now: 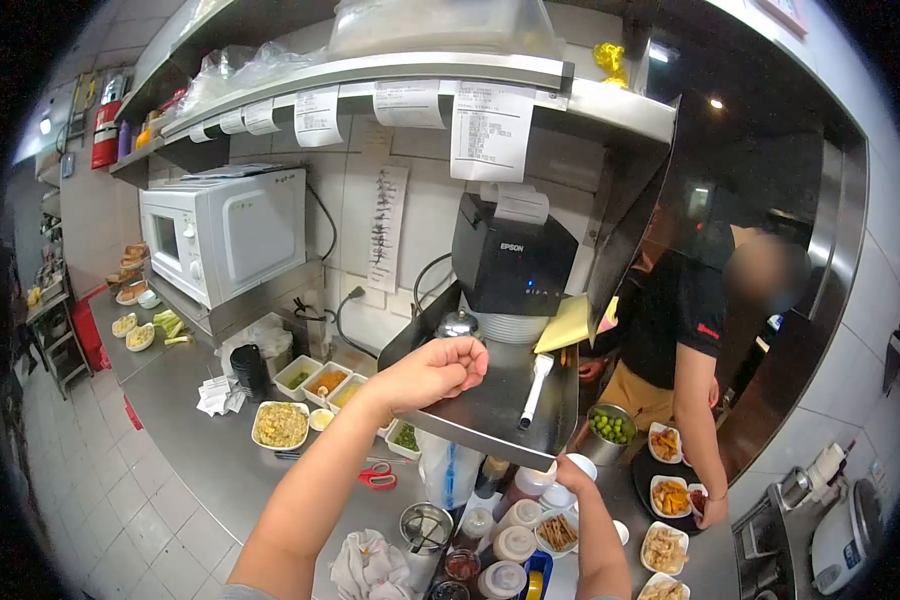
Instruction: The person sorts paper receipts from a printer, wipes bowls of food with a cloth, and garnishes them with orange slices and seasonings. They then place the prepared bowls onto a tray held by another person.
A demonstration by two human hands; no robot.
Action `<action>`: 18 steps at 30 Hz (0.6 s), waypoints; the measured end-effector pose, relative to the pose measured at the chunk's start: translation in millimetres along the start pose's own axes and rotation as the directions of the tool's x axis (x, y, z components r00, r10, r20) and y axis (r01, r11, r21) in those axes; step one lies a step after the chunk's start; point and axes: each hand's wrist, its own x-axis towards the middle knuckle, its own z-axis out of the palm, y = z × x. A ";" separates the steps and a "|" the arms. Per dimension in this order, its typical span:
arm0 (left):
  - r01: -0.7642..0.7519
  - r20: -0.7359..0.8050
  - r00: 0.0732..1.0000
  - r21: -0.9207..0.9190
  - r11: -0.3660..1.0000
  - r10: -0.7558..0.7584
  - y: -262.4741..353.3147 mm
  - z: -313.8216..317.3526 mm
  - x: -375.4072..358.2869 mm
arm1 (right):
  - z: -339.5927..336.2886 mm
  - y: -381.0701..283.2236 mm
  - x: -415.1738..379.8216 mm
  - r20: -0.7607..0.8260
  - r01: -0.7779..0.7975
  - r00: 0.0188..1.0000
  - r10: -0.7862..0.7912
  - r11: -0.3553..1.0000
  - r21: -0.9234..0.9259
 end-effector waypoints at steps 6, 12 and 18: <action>-0.006 0.002 1.000 -0.050 0.999 0.007 -0.6 -0.9 0.5 | 9.8 3.1 4.4 -0.142 0.070 0.986 -0.087 0.990 -0.123; -0.001 -0.027 1.000 -0.078 0.997 -0.001 0.3 -0.7 1.7 | 4.9 23.8 9.5 -0.412 0.212 0.854 -0.317 0.936 -0.280; 0.045 -0.088 0.995 0.091 0.995 -0.037 3.7 -3.3 1.1 | -41.9 -74.2 -117.3 -0.747 0.599 0.651 -0.135 0.695 0.397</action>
